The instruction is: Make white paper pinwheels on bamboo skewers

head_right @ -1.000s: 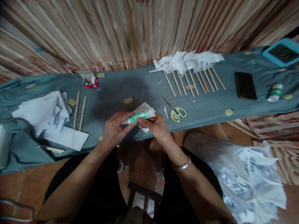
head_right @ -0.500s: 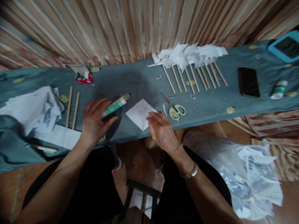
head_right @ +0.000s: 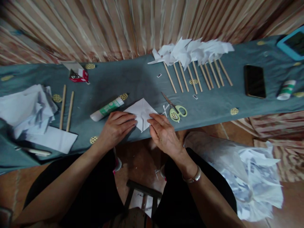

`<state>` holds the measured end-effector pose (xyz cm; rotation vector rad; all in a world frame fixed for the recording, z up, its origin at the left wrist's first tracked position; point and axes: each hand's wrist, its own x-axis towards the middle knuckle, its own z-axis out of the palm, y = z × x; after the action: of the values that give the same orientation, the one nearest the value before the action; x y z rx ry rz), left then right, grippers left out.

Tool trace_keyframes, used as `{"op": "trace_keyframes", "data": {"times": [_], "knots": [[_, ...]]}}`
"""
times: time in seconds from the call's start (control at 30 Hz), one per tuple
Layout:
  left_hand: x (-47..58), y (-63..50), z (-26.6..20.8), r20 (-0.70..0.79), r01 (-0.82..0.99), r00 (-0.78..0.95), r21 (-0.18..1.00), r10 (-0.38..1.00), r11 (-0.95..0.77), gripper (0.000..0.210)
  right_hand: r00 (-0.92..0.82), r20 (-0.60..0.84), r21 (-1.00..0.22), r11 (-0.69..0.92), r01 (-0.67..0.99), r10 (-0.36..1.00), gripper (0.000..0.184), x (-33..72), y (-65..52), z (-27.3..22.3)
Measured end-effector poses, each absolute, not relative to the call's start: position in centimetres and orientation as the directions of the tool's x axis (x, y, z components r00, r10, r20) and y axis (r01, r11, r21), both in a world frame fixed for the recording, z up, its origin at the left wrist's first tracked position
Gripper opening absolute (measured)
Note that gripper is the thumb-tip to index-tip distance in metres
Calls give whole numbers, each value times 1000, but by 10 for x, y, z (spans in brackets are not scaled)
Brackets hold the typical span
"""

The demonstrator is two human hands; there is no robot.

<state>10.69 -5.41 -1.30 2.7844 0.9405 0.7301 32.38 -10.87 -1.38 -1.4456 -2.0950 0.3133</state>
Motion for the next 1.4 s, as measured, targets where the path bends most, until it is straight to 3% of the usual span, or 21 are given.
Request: {"op": "trace_keyframes", "data": {"times": [0.33,0.7,0.87,1.0,1.4], "knots": [[109,-50,-9,318,533,720,316,617,-785,24,-199,299,-538,337,773,933,25,326,-108,-7],[113,-50,-11,343,549,704,292,622,-783,22,-235,285,-555,360,750,929,28,320,-109,-2],[110,-54,-10,297,516,724,365,622,-775,33,-274,261,-557,376,741,926,24,316,-113,-1],[110,-60,-8,284,507,727,392,625,-768,30,-236,277,-566,356,743,932,20,318,-114,-2],[115,-72,-5,301,500,737,361,605,-788,21,-309,196,-555,365,747,931,44,322,-120,0]]}}
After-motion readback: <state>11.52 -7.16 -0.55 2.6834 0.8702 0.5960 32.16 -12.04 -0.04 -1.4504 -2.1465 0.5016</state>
